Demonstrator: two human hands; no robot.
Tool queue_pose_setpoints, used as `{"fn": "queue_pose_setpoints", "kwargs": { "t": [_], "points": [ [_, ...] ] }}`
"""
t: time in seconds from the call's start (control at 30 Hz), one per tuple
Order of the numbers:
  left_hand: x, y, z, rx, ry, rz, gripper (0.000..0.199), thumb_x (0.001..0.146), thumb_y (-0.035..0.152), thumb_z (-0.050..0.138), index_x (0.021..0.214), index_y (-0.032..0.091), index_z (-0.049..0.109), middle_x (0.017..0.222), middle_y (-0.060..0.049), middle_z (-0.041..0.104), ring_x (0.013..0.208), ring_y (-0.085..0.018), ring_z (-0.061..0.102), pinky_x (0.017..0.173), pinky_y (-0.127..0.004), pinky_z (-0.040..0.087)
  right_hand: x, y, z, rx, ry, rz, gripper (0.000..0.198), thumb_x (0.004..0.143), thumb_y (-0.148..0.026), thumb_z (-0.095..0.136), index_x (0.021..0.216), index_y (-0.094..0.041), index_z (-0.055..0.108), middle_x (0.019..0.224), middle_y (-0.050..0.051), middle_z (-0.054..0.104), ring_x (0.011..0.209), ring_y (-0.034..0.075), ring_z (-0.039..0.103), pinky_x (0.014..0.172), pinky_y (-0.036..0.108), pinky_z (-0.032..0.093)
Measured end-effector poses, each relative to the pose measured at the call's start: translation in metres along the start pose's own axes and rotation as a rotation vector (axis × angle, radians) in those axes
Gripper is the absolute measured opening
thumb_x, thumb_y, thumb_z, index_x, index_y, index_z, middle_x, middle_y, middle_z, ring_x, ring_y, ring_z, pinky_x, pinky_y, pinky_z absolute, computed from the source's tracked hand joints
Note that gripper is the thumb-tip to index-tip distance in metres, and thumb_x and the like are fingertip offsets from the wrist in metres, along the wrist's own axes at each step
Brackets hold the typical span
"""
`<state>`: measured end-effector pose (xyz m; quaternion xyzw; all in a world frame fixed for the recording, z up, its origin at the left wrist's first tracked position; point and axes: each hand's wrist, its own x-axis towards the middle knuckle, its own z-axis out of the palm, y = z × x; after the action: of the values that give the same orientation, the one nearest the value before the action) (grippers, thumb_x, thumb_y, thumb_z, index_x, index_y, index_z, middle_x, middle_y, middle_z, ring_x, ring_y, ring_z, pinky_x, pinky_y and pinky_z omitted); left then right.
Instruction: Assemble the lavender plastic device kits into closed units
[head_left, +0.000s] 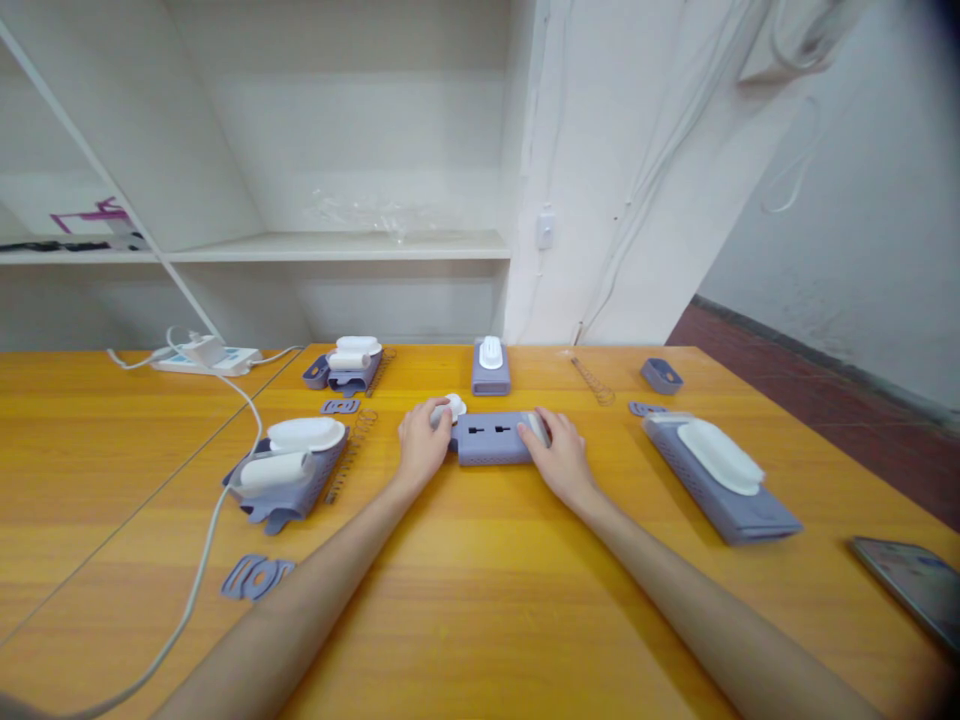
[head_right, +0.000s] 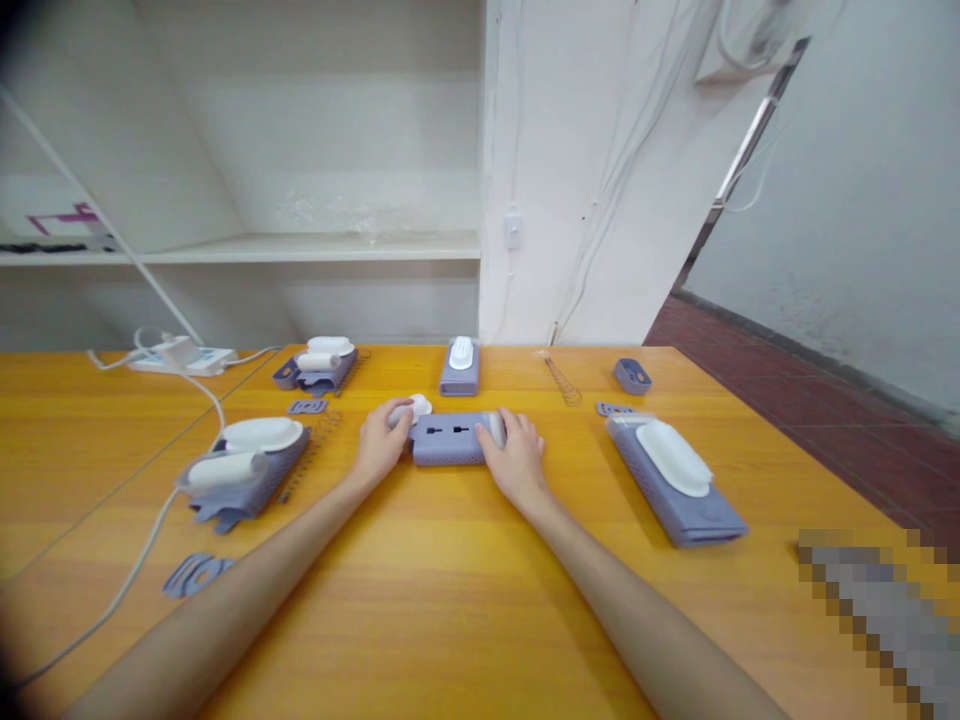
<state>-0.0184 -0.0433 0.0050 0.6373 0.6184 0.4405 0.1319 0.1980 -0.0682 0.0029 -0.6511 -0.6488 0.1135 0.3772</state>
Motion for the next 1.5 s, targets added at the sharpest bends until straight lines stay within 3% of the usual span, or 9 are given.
{"fn": "queue_pose_setpoints", "kwargs": {
  "t": [0.17,0.27,0.37,0.43,0.53,0.6,0.87,1.1,1.5],
  "points": [
    [0.004,-0.005,0.000,-0.068,0.064,-0.077,0.019,0.080,0.026,0.052,0.092,0.020,0.065,0.094,-0.005,0.069,0.089,-0.021,0.062,0.083,-0.034,0.044,-0.001,-0.002,-0.001,0.004,-0.005,-0.002,0.048,0.082,-0.048,0.050,0.118,-0.015,0.056,0.111,0.013,0.059,0.106,0.030,0.051,0.090,0.046,0.037],
    [0.004,-0.004,-0.002,-0.114,0.198,-0.096,0.018,0.082,0.028,0.050,0.090,0.019,0.063,0.091,-0.005,0.068,0.086,-0.021,0.061,0.080,-0.034,0.045,-0.001,-0.002,-0.001,0.003,-0.006,-0.003,0.048,0.082,-0.047,0.050,0.118,-0.015,0.056,0.112,0.013,0.059,0.106,0.030,0.051,0.091,0.045,0.037],
    [-0.001,0.003,-0.004,-0.154,0.317,0.016,0.020,0.087,0.030,0.046,0.097,0.019,0.059,0.095,-0.006,0.065,0.089,-0.020,0.059,0.081,-0.034,0.046,0.000,-0.002,-0.001,-0.005,-0.011,-0.007,0.048,0.083,-0.046,0.050,0.118,-0.014,0.055,0.112,0.014,0.059,0.107,0.029,0.051,0.092,0.045,0.037],
    [-0.007,0.010,-0.004,-0.167,0.272,0.210,0.020,0.088,0.029,0.046,0.102,0.019,0.057,0.101,-0.007,0.062,0.096,-0.019,0.057,0.086,-0.034,0.045,0.000,-0.001,0.000,-0.009,-0.012,-0.015,0.048,0.083,-0.046,0.049,0.119,-0.015,0.055,0.112,0.013,0.059,0.107,0.029,0.051,0.092,0.045,0.037],
    [-0.015,0.018,-0.002,-0.162,0.023,0.512,0.020,0.089,0.024,0.046,0.106,0.020,0.055,0.109,-0.007,0.059,0.106,-0.018,0.054,0.094,-0.034,0.043,-0.001,-0.001,0.000,-0.011,-0.011,-0.021,0.048,0.083,-0.046,0.049,0.119,-0.015,0.055,0.113,0.013,0.058,0.108,0.029,0.051,0.093,0.045,0.037],
    [-0.019,0.021,0.000,-0.141,-0.100,0.596,0.024,0.089,0.024,0.047,0.112,0.020,0.052,0.114,-0.008,0.057,0.110,-0.018,0.052,0.096,-0.035,0.042,-0.001,-0.001,0.000,-0.013,-0.013,-0.018,0.047,0.083,-0.045,0.049,0.119,-0.015,0.055,0.113,0.014,0.058,0.109,0.029,0.051,0.093,0.045,0.037],
    [-0.022,0.025,-0.003,-0.058,-0.112,0.579,0.029,0.086,0.027,0.051,0.114,0.019,0.050,0.114,-0.010,0.055,0.110,-0.021,0.050,0.097,-0.038,0.041,-0.001,-0.003,-0.001,0.014,-0.003,-0.023,0.046,0.083,-0.044,0.050,0.119,-0.014,0.055,0.114,0.014,0.058,0.110,0.028,0.050,0.095,0.045,0.037],
    [-0.024,0.032,-0.007,-0.127,-0.144,0.543,0.026,0.085,0.025,0.051,0.110,0.021,0.051,0.109,-0.009,0.057,0.105,-0.020,0.054,0.095,-0.037,0.042,-0.003,-0.003,-0.002,0.221,-0.021,-0.222,0.036,0.084,-0.034,0.050,0.116,-0.018,0.052,0.117,0.010,0.055,0.111,0.022,0.050,0.099,0.040,0.037],
    [-0.023,0.030,-0.001,-0.160,-0.130,0.471,0.026,0.086,0.024,0.049,0.112,0.021,0.052,0.117,-0.008,0.056,0.113,-0.019,0.051,0.100,-0.036,0.040,-0.004,-0.005,-0.005,0.243,-0.080,-0.289,0.042,0.079,-0.036,0.058,0.117,-0.020,0.052,0.118,0.010,0.049,0.113,0.023,0.047,0.102,0.041,0.036]
  ]
}}
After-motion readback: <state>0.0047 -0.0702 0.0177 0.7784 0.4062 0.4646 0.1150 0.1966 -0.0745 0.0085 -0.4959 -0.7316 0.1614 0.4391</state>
